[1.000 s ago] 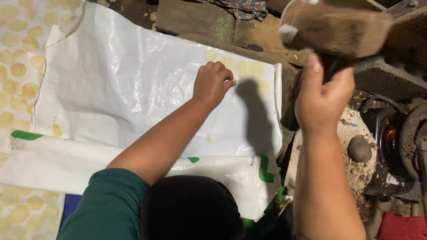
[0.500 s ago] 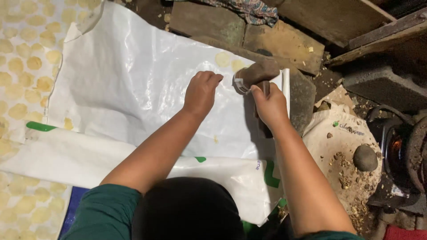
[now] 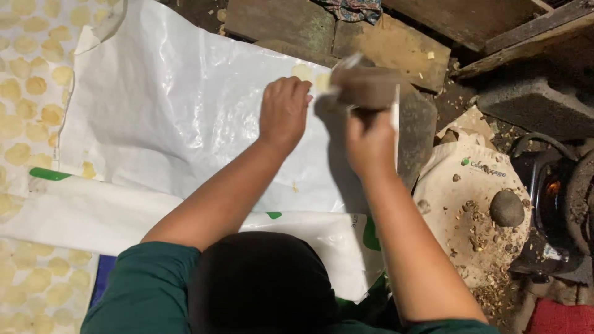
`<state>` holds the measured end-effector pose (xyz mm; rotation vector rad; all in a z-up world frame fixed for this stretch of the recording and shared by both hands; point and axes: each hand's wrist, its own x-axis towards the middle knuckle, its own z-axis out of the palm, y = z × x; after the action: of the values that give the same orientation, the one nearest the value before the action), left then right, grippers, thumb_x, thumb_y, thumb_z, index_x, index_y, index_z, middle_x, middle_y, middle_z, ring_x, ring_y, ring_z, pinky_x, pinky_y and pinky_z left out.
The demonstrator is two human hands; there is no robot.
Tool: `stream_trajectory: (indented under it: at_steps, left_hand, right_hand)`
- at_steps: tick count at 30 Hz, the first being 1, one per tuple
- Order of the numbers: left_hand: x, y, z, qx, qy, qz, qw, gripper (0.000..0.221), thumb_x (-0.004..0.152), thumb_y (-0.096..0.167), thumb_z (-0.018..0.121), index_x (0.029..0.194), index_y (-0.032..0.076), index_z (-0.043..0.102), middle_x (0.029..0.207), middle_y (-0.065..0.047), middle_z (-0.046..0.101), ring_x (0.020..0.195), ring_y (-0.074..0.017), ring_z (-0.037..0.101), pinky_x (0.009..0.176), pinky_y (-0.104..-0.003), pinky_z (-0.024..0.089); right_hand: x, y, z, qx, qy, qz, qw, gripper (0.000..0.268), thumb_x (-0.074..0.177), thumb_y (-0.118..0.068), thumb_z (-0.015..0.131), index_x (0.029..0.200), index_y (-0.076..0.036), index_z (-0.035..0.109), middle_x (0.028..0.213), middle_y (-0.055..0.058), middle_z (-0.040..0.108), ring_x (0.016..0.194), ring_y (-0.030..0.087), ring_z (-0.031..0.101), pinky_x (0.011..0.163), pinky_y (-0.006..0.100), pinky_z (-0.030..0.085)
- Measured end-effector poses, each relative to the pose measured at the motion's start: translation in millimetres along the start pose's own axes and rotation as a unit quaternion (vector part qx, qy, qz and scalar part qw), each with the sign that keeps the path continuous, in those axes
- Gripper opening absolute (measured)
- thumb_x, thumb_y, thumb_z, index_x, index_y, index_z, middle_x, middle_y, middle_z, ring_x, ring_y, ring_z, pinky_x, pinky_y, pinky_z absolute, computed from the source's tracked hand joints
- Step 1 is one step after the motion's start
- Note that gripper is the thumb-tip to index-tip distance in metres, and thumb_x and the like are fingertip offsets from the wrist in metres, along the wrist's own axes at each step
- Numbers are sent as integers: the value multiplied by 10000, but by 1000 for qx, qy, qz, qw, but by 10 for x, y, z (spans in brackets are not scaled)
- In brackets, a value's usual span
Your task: Processing nuts by cracking shells with a mallet and sorting kernels on a stone surface
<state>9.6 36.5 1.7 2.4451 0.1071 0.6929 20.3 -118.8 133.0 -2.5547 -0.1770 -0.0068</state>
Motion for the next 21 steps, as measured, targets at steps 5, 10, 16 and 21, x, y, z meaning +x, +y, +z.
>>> stream_trajectory:
  at_steps: [5, 10, 16, 21]
  left_hand:
    - [-170, -341, -324, -60, -48, -4, 997, 438, 1001, 452, 663, 1272, 112, 612, 1144, -102, 586, 1147, -331, 567, 966, -478, 472]
    - [-176, -247, -181, -70, -67, 3, 995, 540, 916, 421, 775, 1341, 166, 561, 1162, -80, 554, 1158, -315, 559, 977, -468, 482]
    - [-159, -316, -38, -60, -83, 13, 995, 168, 1005, 227, 668, 1167, 187, 647, 1059, -48, 579, 1037, -271, 605, 881, -398, 513]
    - [-204, -334, -61, -49, -60, -6, 997, 135, 1043, 167, 624, 1168, 158, 673, 1025, -33, 609, 1017, -233, 618, 876, -364, 512]
  right_hand:
    - [168, 355, 390, -135, -160, 22, 978, 604, 1020, -413, 590, 1329, 92, 470, 1037, 327, 687, 942, 459, 721, 709, 534, 616]
    - [182, 282, 171, -78, -191, 55, 977, 643, 998, -432, 621, 1367, 75, 478, 1136, 317, 664, 1090, 475, 672, 830, 570, 587]
    - [318, -156, -168, -57, -108, 14, 992, 415, 1012, -408, 649, 895, -15, 592, 783, 251, 643, 865, 478, 684, 698, 563, 508]
    - [163, -31, 246, -86, -64, -56, 993, 409, 994, -231, 620, 1197, 104, 500, 922, 412, 656, 913, 593, 660, 743, 680, 539]
